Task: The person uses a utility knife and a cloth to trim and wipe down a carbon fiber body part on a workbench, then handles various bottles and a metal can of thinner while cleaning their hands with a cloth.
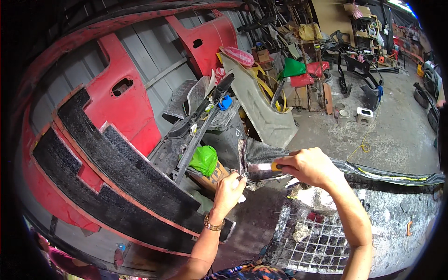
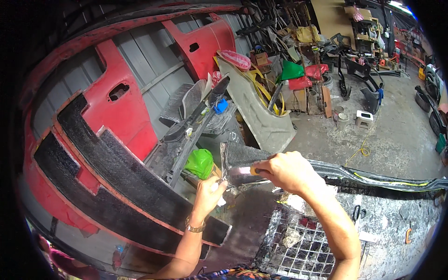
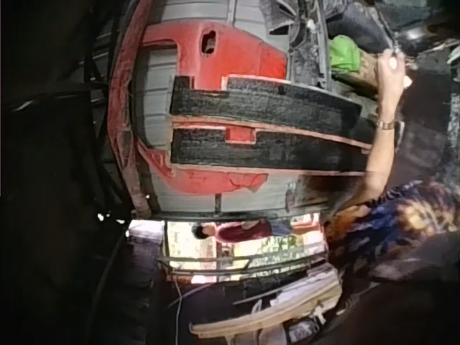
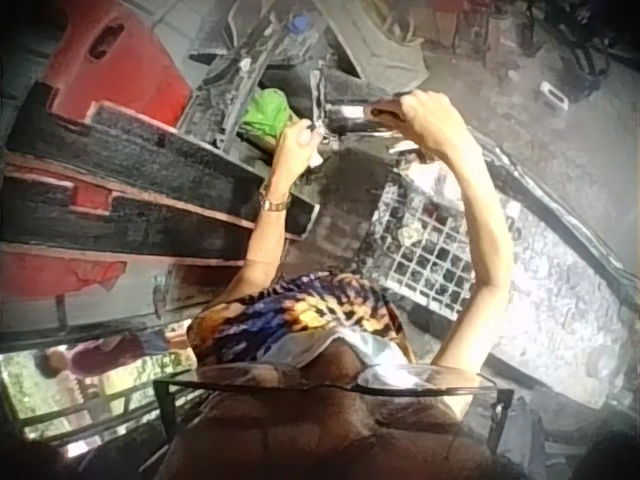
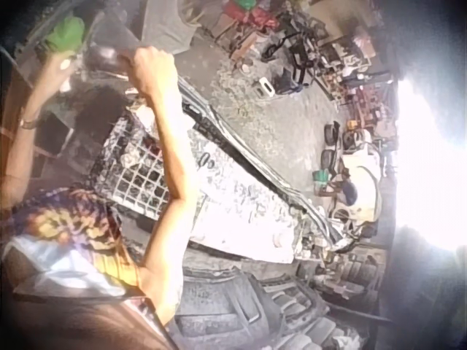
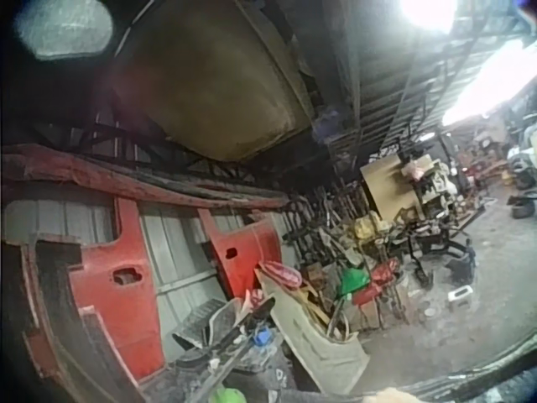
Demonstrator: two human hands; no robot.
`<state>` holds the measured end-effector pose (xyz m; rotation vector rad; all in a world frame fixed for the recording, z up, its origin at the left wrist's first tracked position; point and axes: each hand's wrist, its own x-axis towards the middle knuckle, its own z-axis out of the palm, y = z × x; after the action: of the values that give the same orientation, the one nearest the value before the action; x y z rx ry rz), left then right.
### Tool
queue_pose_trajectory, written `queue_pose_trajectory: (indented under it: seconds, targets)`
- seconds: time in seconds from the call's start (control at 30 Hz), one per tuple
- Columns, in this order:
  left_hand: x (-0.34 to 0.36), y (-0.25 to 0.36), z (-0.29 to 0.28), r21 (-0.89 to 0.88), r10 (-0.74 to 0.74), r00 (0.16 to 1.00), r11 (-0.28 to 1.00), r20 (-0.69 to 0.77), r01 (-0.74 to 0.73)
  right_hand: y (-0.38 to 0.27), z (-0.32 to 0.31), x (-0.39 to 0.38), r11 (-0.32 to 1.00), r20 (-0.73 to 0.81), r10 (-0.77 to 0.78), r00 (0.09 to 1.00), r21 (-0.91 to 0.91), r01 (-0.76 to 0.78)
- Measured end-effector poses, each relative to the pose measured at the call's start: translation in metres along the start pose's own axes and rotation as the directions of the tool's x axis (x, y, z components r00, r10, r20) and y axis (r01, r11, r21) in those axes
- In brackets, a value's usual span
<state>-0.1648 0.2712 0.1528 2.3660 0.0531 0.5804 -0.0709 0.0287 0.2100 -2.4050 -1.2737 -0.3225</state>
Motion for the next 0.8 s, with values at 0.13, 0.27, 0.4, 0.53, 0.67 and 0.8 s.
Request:
queue_pose_trajectory:
  seconds: [0.13, 0.27, 0.4, 0.53, 0.67, 0.8]
  targets:
    - [-0.003, 0.015, -0.001, 0.059, 0.028, 1.0, 0.998, -0.01, -0.027, 0.0, 0.025, 0.009, 0.998, -0.159, -0.031, 0.987, 0.058, 0.04]
    - [-0.004, 0.016, 0.001, 0.072, 0.083, 0.996, 0.994, -0.035, -0.08, -0.003, 0.03, 0.021, 0.994, 0.04, -0.101, 0.994, 0.047, 0.099]
    - [-0.003, 0.013, 0.001, 0.107, 0.101, 0.993, 0.99, -0.063, -0.094, -0.006, 0.027, 0.038, 0.969, 0.172, -0.246, 0.954, 0.007, 0.248]
    - [0.004, 0.016, 0.001, 0.115, 0.027, 0.999, 0.993, -0.018, -0.024, -0.005, 0.029, 0.054, 0.927, 0.216, -0.315, 0.924, -0.14, 0.349]
    - [0.006, 0.02, -0.001, 0.119, -0.014, 1.0, 0.993, -0.011, 0.015, 0.0, 0.034, 0.056, 0.901, 0.186, -0.373, 0.909, -0.16, 0.402]
    - [0.006, 0.023, -0.002, 0.121, 0.001, 1.0, 0.993, -0.015, 0.001, 0.013, 0.034, 0.044, 0.91, 0.118, -0.384, 0.916, -0.123, 0.397]
